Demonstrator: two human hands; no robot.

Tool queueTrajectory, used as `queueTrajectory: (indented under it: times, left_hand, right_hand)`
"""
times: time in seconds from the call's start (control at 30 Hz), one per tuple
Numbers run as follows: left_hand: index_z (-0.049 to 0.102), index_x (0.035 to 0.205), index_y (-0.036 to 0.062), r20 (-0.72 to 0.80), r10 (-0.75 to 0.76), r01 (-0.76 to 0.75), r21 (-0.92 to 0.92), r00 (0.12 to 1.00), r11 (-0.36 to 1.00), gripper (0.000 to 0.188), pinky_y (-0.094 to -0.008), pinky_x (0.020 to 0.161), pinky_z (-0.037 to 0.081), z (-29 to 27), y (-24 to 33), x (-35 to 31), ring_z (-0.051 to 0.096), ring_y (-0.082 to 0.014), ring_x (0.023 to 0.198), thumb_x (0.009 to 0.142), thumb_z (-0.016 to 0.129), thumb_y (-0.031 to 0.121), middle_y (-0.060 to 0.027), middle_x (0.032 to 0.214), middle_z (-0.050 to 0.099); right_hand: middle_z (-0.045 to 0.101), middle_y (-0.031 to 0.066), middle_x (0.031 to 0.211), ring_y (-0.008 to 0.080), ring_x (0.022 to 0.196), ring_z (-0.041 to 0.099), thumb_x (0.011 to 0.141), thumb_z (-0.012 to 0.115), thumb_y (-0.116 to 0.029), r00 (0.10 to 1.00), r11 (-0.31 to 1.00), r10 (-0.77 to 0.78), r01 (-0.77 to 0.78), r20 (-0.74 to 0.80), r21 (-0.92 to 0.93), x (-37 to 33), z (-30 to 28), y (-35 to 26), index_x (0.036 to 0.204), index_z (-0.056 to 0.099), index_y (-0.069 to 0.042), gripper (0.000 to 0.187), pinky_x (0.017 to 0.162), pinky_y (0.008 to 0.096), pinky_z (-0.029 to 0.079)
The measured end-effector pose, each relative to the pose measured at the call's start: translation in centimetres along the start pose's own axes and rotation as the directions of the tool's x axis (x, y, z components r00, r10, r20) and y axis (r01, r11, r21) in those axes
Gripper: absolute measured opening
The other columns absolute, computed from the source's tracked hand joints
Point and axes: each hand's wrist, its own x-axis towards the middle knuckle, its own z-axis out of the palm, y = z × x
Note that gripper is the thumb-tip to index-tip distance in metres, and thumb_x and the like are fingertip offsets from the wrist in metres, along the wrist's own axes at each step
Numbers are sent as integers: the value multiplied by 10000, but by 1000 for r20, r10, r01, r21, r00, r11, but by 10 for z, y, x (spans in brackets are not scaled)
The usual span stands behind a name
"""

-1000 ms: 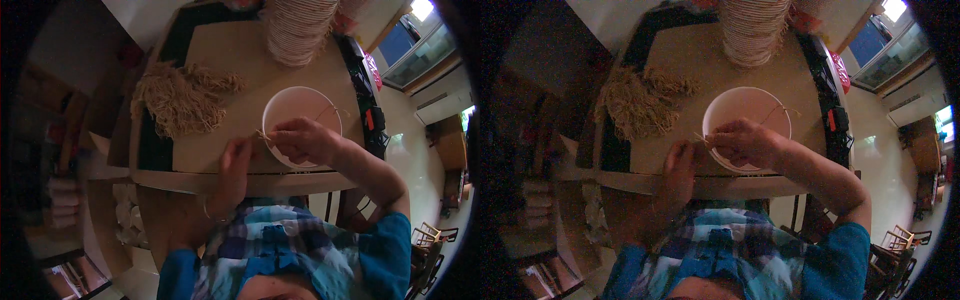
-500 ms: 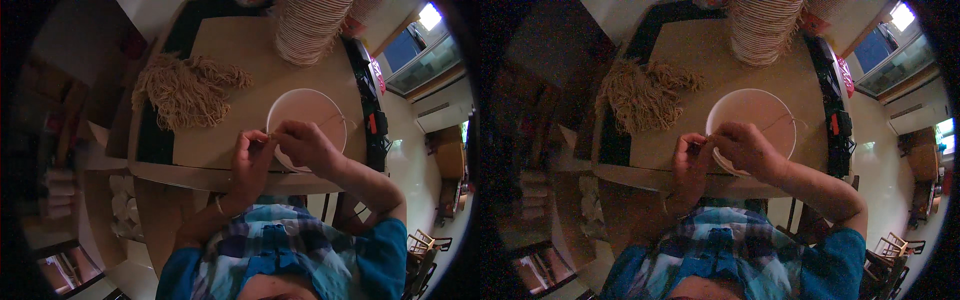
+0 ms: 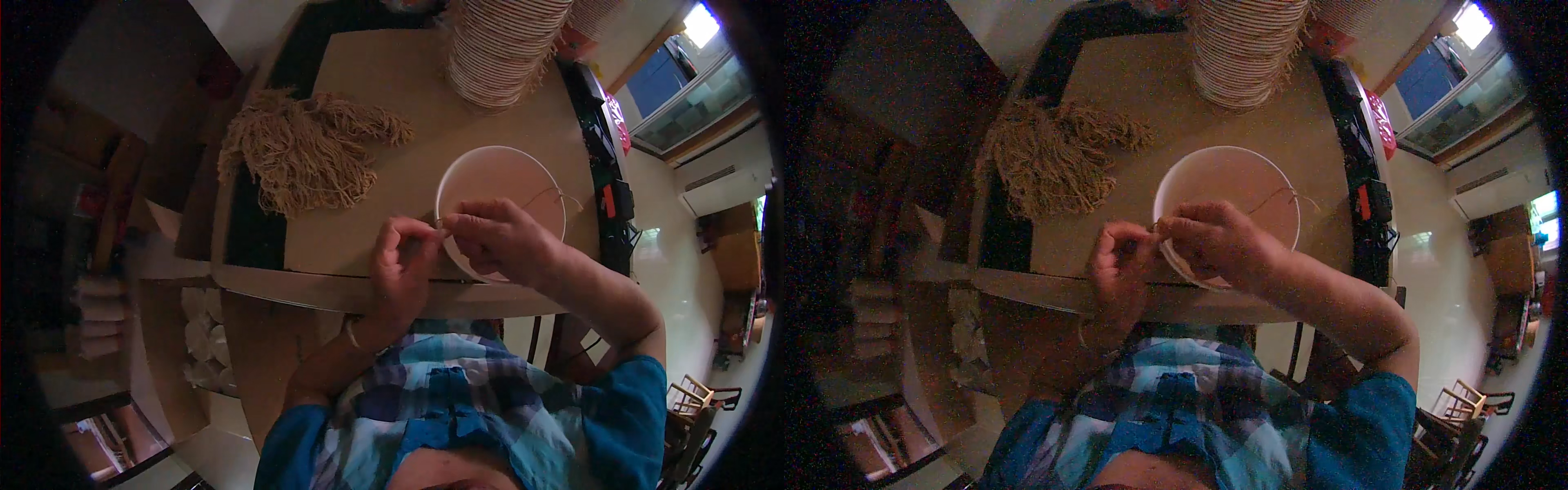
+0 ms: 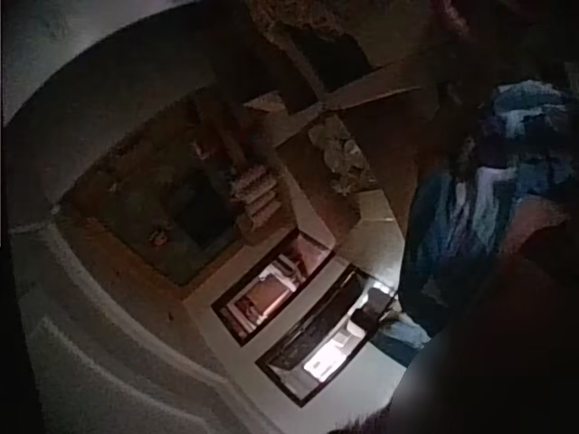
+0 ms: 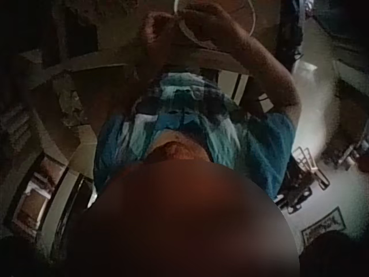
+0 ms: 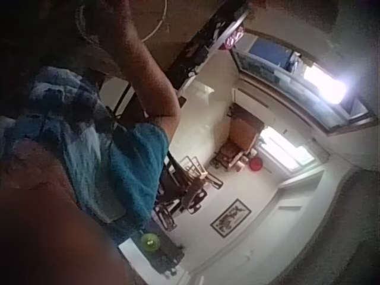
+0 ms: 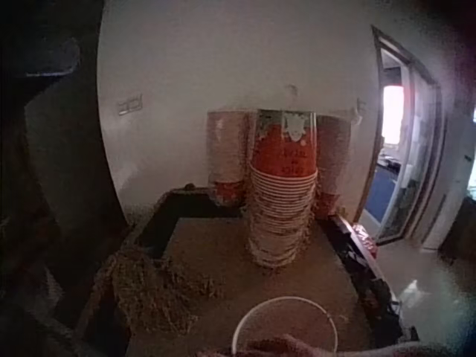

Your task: Thread a rubber band through a paper cup and pack a stack of cups into a plastic bag.

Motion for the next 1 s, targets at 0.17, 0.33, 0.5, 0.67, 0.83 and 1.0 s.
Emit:
queueTrajectory:
  times: [0.17, 0.33, 0.5, 0.67, 0.83, 1.0]
  left_hand:
    - [502, 997, 48, -84, 16, -15, 19, 996, 1000, 80, -237, 679, 464, -4, 8, 1, 552, -86, 775, 975, 515, 123, -40, 922, 566]
    - [535, 878, 36, -75, -195, 205, 155, 978, 966, 262, -250, 615, 435, -18, 3, 5, 528, -95, 669, 1005, 452, 250, -41, 732, 545]
    - [555, 767, 27, 39, -126, 96, 448, 991, 889, 341, -275, 536, 387, -13, 16, 10, 438, -77, 587, 991, 488, 275, -63, 602, 491]
    - [539, 728, 20, 81, -16, -17, 393, 997, 919, 316, -297, 463, 356, -4, 15, 16, 373, -64, 548, 960, 564, 234, -56, 547, 427]
    - [530, 778, 23, 145, -7, -53, 407, 989, 912, 252, -283, 490, 372, -6, 24, 16, 414, -70, 562, 975, 527, 180, -50, 576, 438]
    - [521, 864, 24, 173, -90, 23, 358, 981, 934, 170, -270, 544, 401, -10, 25, 9, 477, -97, 605, 981, 499, 146, -67, 650, 481]
  right_hand:
    - [434, -51, 676, 35, 529, 392, 968, 550, -238, 999, 999, 28, -30, 38, 43, 2, -2, 1, 971, 587, -44, 198, 434, 191, 295]
    - [442, -51, 674, 33, 521, 393, 965, 559, -236, 999, 999, 27, -28, 21, 42, 2, -1, -2, 977, 588, -52, 186, 429, 182, 298]
    - [441, -51, 666, 32, 514, 387, 964, 561, -235, 1000, 999, 18, -18, 17, 37, 4, -2, 0, 976, 584, -56, 181, 422, 183, 291]
    - [473, -49, 654, 45, 528, 439, 950, 571, -250, 998, 999, -41, 40, 42, 20, 3, -4, 5, 916, 600, -74, 181, 431, 201, 320]
    - [503, -40, 670, 46, 544, 461, 949, 568, -254, 999, 999, -35, 36, 28, -29, 4, -6, 4, 913, 609, -63, 198, 436, 196, 334]
    - [517, -38, 680, 46, 550, 471, 931, 590, -254, 1000, 998, -30, 30, 2, -49, 3, -4, 2, 907, 613, -65, 192, 440, 194, 342]
